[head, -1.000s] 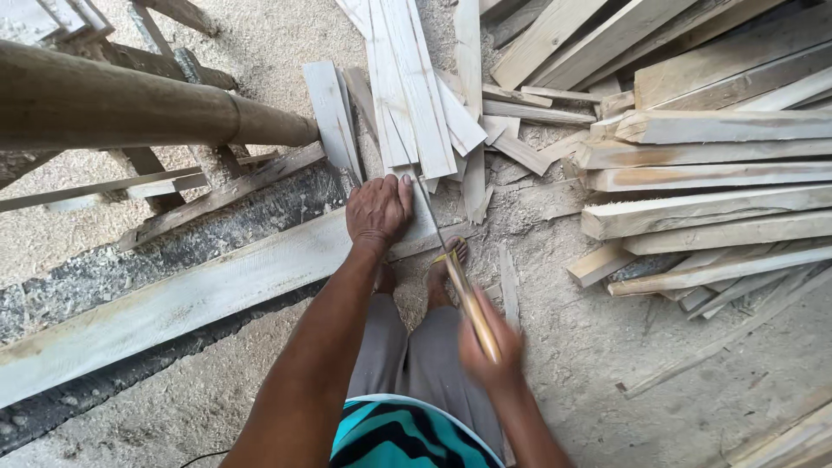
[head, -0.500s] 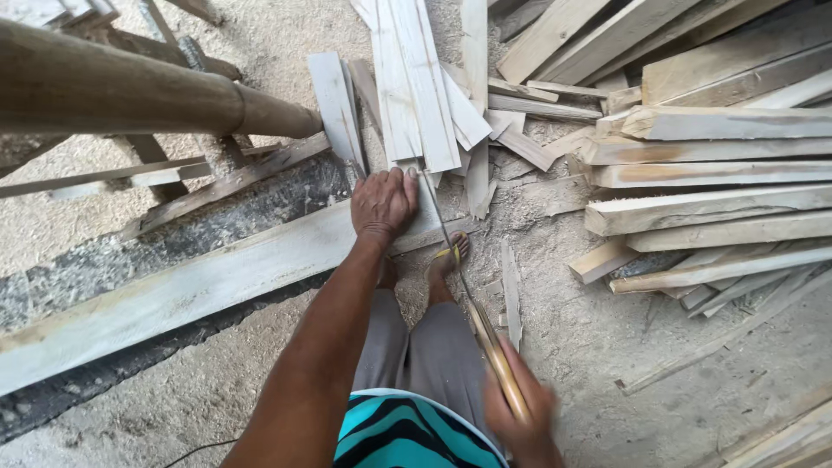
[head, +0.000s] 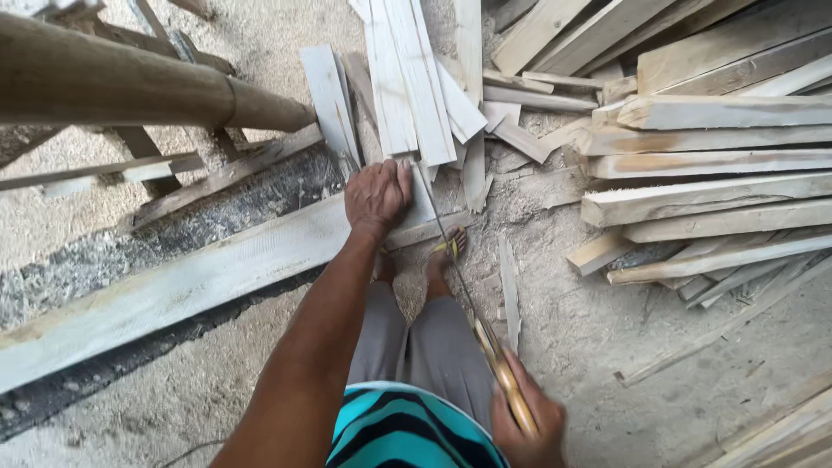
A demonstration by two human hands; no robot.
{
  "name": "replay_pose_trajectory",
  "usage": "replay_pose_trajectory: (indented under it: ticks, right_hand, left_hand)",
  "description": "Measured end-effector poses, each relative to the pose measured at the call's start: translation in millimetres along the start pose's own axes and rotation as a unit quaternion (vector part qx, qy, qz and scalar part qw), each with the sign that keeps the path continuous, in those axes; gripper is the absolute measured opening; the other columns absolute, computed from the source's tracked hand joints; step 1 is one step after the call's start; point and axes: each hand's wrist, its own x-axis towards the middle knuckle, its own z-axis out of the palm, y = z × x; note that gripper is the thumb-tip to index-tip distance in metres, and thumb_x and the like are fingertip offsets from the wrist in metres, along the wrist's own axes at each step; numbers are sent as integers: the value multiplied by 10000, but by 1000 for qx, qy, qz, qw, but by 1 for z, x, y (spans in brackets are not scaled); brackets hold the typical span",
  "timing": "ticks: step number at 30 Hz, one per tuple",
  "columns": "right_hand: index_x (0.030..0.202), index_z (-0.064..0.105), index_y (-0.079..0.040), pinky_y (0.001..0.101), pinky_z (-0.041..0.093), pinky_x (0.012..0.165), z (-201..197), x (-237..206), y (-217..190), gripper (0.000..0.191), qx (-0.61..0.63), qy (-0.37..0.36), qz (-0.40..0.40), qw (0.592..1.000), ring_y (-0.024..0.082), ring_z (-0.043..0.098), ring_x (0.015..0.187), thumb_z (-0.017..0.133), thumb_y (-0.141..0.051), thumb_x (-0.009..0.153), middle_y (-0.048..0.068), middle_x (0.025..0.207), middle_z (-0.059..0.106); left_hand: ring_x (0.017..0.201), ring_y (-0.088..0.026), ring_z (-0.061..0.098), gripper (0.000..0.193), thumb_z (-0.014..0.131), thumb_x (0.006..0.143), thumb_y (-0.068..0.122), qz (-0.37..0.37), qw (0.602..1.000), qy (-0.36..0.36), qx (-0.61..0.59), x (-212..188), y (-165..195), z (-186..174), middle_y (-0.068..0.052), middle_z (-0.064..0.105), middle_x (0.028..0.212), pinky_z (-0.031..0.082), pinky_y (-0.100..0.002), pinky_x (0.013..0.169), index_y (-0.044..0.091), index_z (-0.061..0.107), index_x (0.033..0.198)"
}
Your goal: The person measures a thin wood plank with a tape measure, marks it with a pencil using a try square, and saws it with a hand saw on a workbench. They reposition the plank, take additional measurements, and continue sawing pieces among piles of scrap wood.
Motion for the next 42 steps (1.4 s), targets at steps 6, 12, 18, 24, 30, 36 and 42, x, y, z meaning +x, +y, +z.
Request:
replay_pose_trajectory:
  ticks: [6, 12, 18, 24, 30, 36, 42]
  right_hand:
    - [1386, 575, 58, 290, 619, 610, 119, 150, 47, 501, 35, -23, -82, 996, 199, 765, 727, 662, -33, 901, 195, 897, 757]
    - [1363, 606, 31, 279, 636, 688, 24, 23, 25, 518, -25, -18, -6, 1000, 215, 811, 862, 702, -13, 856, 201, 1053, 787]
    - [1371, 580, 65, 275, 634, 647, 29, 40, 31, 523, -12, -23, -90, 996, 205, 805, 825, 686, 0, 862, 205, 1022, 778]
    - [1371, 601, 46, 293, 607, 641, 102, 139, 30, 484, 11, -3, -86, 996, 194, 766, 741, 683, -35, 901, 208, 941, 763]
    - [1384, 583, 23, 252, 620, 565, 5, -11, 38, 543, -8, -23, -13, 1000, 157, 803, 741, 684, -4, 851, 199, 1016, 788]
    - [1363, 604, -11, 237, 578, 490, 34, 23, 54, 442, -3, -64, 36, 997, 139, 802, 607, 669, -41, 926, 150, 890, 789]
    - [1389, 585, 37, 242, 627, 551, 120, 141, 80, 476, 54, -5, 3, 999, 163, 735, 670, 685, -51, 932, 163, 934, 755]
  left_hand:
    - [806, -288, 647, 448, 362, 1072, 420, -31, 998, -60, 18, 0, -3, 2, -124, 672, 798, 452, -453, 854, 121, 643, 890]
    - [792, -264, 641, 456, 382, 1057, 445, -21, 998, -50, 17, 1, -5, 8, -113, 673, 796, 456, -439, 846, 119, 648, 879]
    - [793, -288, 646, 457, 391, 1056, 432, -15, 999, -40, 24, 1, -3, 5, -125, 675, 799, 459, -447, 831, 107, 656, 873]
    - [860, -321, 663, 477, 385, 1067, 430, -13, 1000, -23, 12, -3, 2, -5, -142, 701, 852, 453, -464, 854, 96, 668, 878]
    - [856, -316, 665, 473, 367, 1056, 416, -17, 999, -40, 15, -3, 8, -12, -145, 704, 845, 449, -463, 876, 96, 670, 883]
    - [846, -310, 657, 485, 337, 1064, 416, -28, 998, -55, 7, -2, 11, -18, -144, 691, 824, 444, -455, 863, 100, 664, 896]
    - [834, -308, 643, 492, 341, 1077, 430, -2, 999, -42, -1, -2, 8, -12, -139, 674, 816, 440, -462, 887, 93, 656, 904]
